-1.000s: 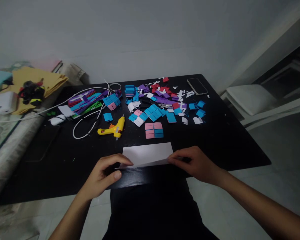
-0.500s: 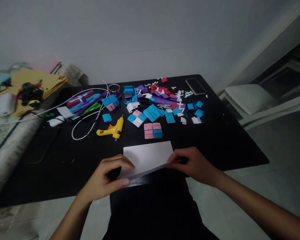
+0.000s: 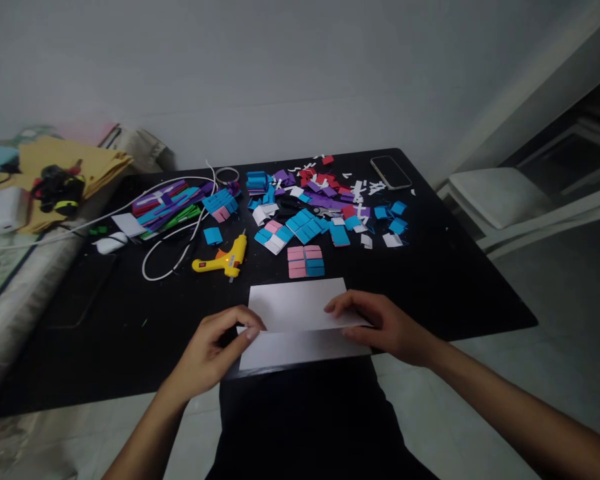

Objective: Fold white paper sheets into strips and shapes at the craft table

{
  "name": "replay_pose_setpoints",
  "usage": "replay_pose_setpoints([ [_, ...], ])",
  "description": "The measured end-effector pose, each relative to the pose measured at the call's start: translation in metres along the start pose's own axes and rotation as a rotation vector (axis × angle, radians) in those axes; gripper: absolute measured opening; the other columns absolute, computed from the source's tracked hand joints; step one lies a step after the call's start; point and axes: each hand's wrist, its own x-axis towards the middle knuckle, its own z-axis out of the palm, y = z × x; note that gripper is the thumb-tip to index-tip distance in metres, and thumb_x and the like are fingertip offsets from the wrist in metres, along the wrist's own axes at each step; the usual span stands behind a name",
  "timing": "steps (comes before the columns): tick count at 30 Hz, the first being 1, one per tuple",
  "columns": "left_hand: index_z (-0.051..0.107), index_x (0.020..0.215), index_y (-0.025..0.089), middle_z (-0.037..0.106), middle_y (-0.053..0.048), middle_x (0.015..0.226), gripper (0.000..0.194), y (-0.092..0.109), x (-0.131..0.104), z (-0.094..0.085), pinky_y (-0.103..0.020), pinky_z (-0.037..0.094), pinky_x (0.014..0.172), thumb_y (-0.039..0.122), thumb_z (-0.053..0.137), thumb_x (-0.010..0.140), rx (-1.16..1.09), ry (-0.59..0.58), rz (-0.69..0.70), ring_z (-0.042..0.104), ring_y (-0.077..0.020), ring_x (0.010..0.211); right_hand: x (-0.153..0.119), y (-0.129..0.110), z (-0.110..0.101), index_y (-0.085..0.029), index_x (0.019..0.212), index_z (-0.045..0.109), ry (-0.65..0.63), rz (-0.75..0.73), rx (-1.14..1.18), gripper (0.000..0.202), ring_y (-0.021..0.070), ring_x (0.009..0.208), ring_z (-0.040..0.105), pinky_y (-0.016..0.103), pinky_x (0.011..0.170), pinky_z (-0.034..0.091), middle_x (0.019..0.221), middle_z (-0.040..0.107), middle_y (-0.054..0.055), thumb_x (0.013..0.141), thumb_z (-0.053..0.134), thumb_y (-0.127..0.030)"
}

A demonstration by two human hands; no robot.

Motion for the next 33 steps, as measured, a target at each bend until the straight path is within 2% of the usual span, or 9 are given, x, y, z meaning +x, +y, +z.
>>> replay_pose_setpoints([
  [3, 0.068, 0.095, 0.02, 0.074, -0.006, 0.096, 0.017, -0.004, -0.003, -0.002, -0.028, 0.053, 0.08, 0.033, 0.058, 0.103, -0.133, 0.102, -0.075, 0.069, -0.0184, 0.091, 0.004, 0.006, -0.004, -0.027, 0.116, 0.071, 0.044, -0.076, -0.089, 0.038, 0.0287, 0.128, 0.064, 0.049, 0.113, 0.047, 0.133, 0.07, 0.008, 0.081, 0.085, -0.034],
  [7, 0.064, 0.092, 0.02, 0.071, -0.004, 0.088, 0.024, -0.005, -0.003, -0.003, -0.024, 0.052, 0.067, 0.044, 0.067, 0.097, -0.439, 0.262, -0.155, 0.065, -0.0157, 0.076, 0.017, 0.014, -0.004, -0.027, 0.113, 0.073, 0.142, -0.147, -0.187, 0.033, 0.0286, 0.129, 0.063, 0.049, 0.113, 0.045, 0.135, 0.069, 0.007, 0.082, 0.083, -0.033],
  [11, 0.063, 0.089, 0.021, 0.058, 0.003, 0.066, 0.034, 0.009, 0.008, -0.003, -0.017, 0.038, 0.045, 0.05, 0.079, 0.085, -0.614, 0.484, -0.282, 0.049, -0.0093, 0.051, 0.029, 0.013, 0.005, -0.024, 0.1, 0.074, 0.096, -0.111, -0.156, 0.014, 0.0248, 0.105, 0.071, 0.043, 0.096, 0.054, 0.108, 0.076, 0.005, 0.091, 0.073, -0.035],
  [13, 0.065, 0.089, 0.02, 0.056, 0.005, 0.064, 0.037, 0.015, 0.016, -0.004, -0.016, 0.036, 0.042, 0.049, 0.085, 0.078, -0.649, 0.593, -0.339, 0.045, -0.0079, 0.049, 0.033, 0.011, 0.01, -0.022, 0.09, 0.071, 0.084, -0.044, -0.122, 0.018, 0.0224, 0.09, 0.07, 0.038, 0.084, 0.054, 0.093, 0.074, 0.004, 0.094, 0.07, -0.039],
  [16, 0.068, 0.096, 0.02, 0.064, 0.003, 0.075, 0.042, 0.015, 0.023, -0.006, -0.018, 0.042, 0.047, 0.051, 0.086, 0.075, -0.694, 0.692, -0.359, 0.054, -0.0096, 0.056, 0.036, 0.009, 0.013, -0.022, 0.088, 0.064, 0.132, -0.035, -0.075, 0.024, 0.0187, 0.08, 0.064, 0.033, 0.074, 0.05, 0.084, 0.069, 0.001, 0.097, 0.066, -0.044],
  [20, 0.068, 0.113, 0.023, 0.073, -0.004, 0.088, 0.053, -0.001, 0.018, -0.002, -0.027, 0.054, 0.059, 0.066, 0.073, 0.082, -0.858, 0.528, -0.34, 0.068, -0.019, 0.07, 0.039, 0.01, 0.012, -0.023, 0.089, 0.055, 0.235, -0.051, 0.068, 0.029, 0.0148, 0.07, 0.056, 0.027, 0.063, 0.044, 0.078, 0.062, -0.002, 0.099, 0.062, -0.05],
  [24, 0.069, 0.114, 0.02, 0.077, -0.007, 0.098, 0.047, -0.006, 0.011, 0.006, -0.028, 0.058, 0.067, 0.048, 0.084, 0.08, -0.652, 0.304, -0.457, 0.072, -0.02, 0.077, 0.04, 0.009, 0.012, -0.025, 0.095, 0.053, 0.29, -0.004, 0.133, 0.032, 0.0126, 0.058, 0.05, 0.024, 0.05, 0.037, 0.072, 0.06, -0.003, 0.099, 0.06, -0.056],
  [29, 0.064, 0.125, 0.02, 0.078, -0.009, 0.103, 0.058, 0.004, 0.015, 0.012, -0.032, 0.062, 0.066, 0.048, 0.085, 0.078, -0.477, 0.273, -0.504, 0.076, -0.0246, 0.082, 0.039, 0.009, 0.015, -0.026, 0.097, 0.051, 0.335, -0.002, 0.089, 0.033, 0.0104, 0.048, 0.042, 0.023, 0.043, 0.029, 0.062, 0.054, -0.006, 0.1, 0.055, -0.058],
  [33, 0.061, 0.114, 0.02, 0.075, -0.003, 0.08, 0.052, 0.004, 0.018, 0.017, -0.025, 0.055, 0.05, 0.049, 0.085, 0.078, -0.388, 0.35, -0.479, 0.07, -0.0183, 0.061, 0.038, 0.007, 0.014, -0.026, 0.097, 0.05, 0.357, 0.014, 0.086, 0.035, 0.0106, 0.047, 0.046, 0.022, 0.042, 0.031, 0.06, 0.055, -0.006, 0.098, 0.057, -0.06],
])
